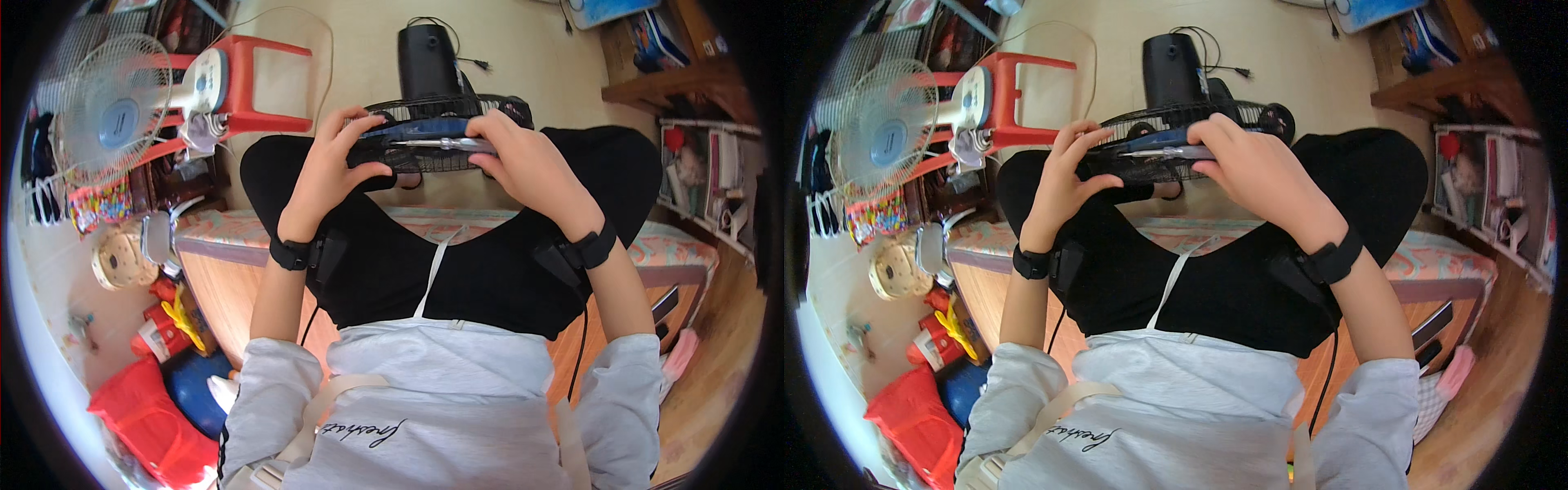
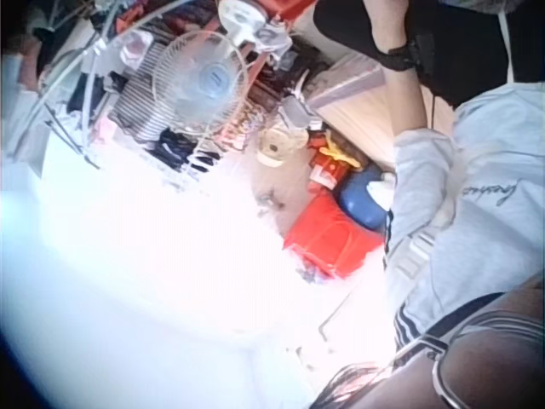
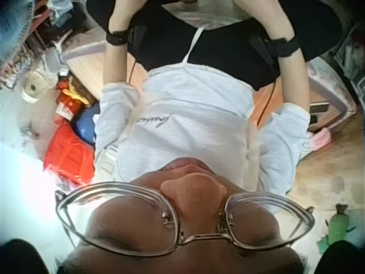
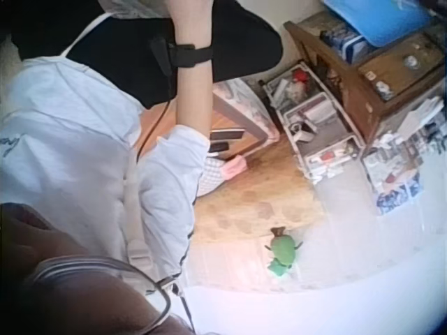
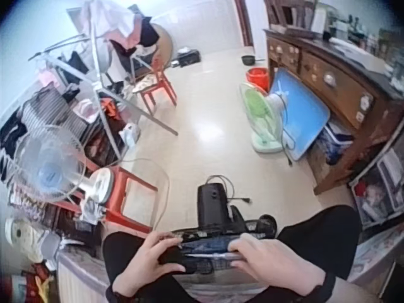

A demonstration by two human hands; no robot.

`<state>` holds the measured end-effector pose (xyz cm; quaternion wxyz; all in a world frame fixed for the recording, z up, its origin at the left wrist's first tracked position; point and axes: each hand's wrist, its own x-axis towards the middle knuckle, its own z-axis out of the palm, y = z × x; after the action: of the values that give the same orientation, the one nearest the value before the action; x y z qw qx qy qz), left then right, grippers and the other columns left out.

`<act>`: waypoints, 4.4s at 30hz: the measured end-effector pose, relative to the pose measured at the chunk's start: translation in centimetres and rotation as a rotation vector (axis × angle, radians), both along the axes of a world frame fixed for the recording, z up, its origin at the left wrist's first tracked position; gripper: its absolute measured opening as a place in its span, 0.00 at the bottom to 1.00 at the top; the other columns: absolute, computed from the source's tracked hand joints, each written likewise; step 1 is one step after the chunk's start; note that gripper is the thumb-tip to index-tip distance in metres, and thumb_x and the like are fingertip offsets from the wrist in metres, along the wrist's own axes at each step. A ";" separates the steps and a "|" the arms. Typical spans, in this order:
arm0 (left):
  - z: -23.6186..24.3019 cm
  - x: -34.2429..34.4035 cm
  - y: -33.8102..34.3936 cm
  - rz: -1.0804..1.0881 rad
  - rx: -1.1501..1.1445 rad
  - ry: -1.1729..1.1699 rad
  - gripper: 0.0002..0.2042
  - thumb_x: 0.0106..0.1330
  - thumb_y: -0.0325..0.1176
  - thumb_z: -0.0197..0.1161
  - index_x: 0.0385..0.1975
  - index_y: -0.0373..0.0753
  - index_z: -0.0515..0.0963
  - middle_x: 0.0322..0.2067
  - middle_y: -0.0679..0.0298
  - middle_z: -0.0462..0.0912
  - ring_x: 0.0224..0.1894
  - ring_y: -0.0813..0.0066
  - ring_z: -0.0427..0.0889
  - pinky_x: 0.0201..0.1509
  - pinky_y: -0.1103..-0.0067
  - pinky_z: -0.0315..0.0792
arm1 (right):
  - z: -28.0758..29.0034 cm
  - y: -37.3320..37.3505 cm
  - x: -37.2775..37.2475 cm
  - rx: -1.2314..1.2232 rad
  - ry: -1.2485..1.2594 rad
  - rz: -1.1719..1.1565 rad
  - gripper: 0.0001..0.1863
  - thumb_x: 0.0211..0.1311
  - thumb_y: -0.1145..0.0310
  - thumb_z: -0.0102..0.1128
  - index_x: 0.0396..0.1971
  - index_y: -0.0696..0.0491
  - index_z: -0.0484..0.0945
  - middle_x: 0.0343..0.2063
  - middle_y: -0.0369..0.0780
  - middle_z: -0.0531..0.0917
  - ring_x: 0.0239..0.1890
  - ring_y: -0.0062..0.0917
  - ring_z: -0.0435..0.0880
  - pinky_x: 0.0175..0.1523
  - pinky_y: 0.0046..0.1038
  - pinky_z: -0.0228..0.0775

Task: Repairing or assembling a small portable electric fan while seated on a bed.

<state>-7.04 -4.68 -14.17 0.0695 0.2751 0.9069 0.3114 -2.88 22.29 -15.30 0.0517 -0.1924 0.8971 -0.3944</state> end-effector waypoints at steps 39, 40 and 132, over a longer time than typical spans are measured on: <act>-2.0 -2.5 -2.0 -0.074 -0.245 -0.141 0.43 0.28 0.33 0.77 0.53 0.36 0.65 0.47 0.54 0.73 0.49 0.55 0.73 0.53 0.70 0.70 | 2.9 -0.3 -4.6 -0.694 -1.423 -0.264 0.06 0.65 0.67 0.52 0.30 0.52 0.71 0.16 0.27 0.63 0.14 0.08 0.52 0.17 0.14 0.40; -2.0 -2.6 -1.9 -0.072 -0.239 -0.138 0.43 0.28 0.33 0.77 0.53 0.36 0.65 0.47 0.54 0.73 0.49 0.55 0.73 0.53 0.70 0.70 | 3.0 -0.7 -4.1 -0.624 -1.275 -0.274 0.06 0.65 0.67 0.52 0.31 0.52 0.71 0.16 0.27 0.64 0.14 0.08 0.53 0.17 0.14 0.41; -4.8 -2.4 -3.0 0.014 0.022 -0.095 0.40 0.31 0.30 0.75 0.53 0.41 0.68 0.45 0.53 0.68 0.50 0.54 0.69 0.52 0.67 0.68 | 4.0 -2.5 -5.4 -0.575 -1.622 -0.391 0.10 0.63 0.66 0.56 0.34 0.60 0.72 0.18 0.31 0.70 0.11 0.08 0.55 0.13 0.12 0.45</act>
<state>-9.42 -7.73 -18.95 0.1074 0.2545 0.9010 0.3346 -8.24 19.77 -11.34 0.5537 0.2980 0.4669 -0.6217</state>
